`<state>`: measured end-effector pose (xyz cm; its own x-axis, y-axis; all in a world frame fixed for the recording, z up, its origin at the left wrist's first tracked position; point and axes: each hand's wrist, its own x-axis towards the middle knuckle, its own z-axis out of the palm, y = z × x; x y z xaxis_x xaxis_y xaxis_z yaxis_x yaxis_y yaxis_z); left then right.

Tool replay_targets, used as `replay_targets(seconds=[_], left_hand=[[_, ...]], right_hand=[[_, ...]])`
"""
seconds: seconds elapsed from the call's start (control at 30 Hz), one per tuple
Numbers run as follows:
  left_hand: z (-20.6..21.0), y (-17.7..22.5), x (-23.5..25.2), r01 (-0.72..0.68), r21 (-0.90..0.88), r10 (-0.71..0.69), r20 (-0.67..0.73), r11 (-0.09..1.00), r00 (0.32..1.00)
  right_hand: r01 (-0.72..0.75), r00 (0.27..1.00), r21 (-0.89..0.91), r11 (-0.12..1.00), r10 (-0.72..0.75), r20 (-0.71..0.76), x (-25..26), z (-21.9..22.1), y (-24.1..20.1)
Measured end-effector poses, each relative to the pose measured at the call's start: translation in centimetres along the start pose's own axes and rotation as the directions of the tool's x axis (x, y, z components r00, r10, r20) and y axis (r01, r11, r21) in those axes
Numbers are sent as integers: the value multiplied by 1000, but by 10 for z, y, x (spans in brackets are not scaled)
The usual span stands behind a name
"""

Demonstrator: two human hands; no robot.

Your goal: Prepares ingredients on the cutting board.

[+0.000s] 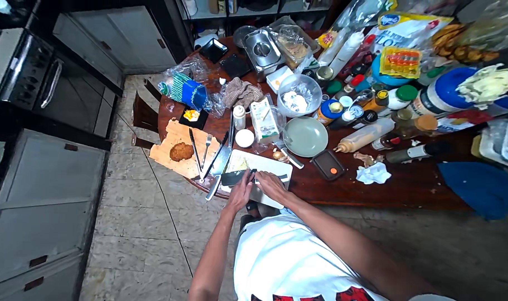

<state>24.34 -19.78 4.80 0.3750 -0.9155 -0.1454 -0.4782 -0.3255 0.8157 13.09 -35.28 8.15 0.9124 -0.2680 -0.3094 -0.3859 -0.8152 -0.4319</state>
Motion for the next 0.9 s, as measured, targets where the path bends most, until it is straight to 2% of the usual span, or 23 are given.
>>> replay_targets(seconds=[0.17,0.27,0.33,0.4,0.43,0.5,0.6,0.63,0.7,0.77,0.8,0.83,0.9], left_hand=[[-18,-21,18,17,158,-42,157,987,987],[-38,-40,19,81,196,-111,144,977,983],[-52,-46,18,158,207,-173,57,965,983],[-62,-51,17,240,171,-221,-122,956,968],[-64,-52,16,275,115,-240,-250,954,938],[-63,-52,17,301,-74,-299,-469,951,831],[-54,-44,18,241,-296,-375,-586,924,719],[-50,-40,19,217,-309,-366,-591,926,719],[-41,-31,20,230,-223,-317,-552,947,771],[-26,-31,19,304,-107,-314,-513,947,799],[-19,-32,18,331,-69,-320,-497,941,807],[-15,-30,17,355,-49,-335,-472,933,816],[-8,-31,10,363,-22,-332,-456,932,826]], right_hand=[[116,992,-130,985,-120,-26,-7,-6,1],[100,987,-188,977,-121,-102,-15,-9,4],[56,984,-206,977,-89,-153,-20,-14,11],[-19,988,-163,987,-7,-155,-23,-20,16],[-79,990,-105,991,66,-123,-24,-24,18],[-204,974,-11,979,201,-105,-26,-31,18],[-249,934,92,964,264,-241,-33,-39,12],[-223,921,118,968,248,-300,-33,-38,8],[-168,921,154,974,211,-329,-30,-30,6],[-192,963,153,969,216,-158,-25,-15,12],[-236,969,122,964,243,-40,-21,-11,15],[-264,964,100,959,264,17,-19,-7,18],[-273,961,130,953,277,-13,-27,3,26]])
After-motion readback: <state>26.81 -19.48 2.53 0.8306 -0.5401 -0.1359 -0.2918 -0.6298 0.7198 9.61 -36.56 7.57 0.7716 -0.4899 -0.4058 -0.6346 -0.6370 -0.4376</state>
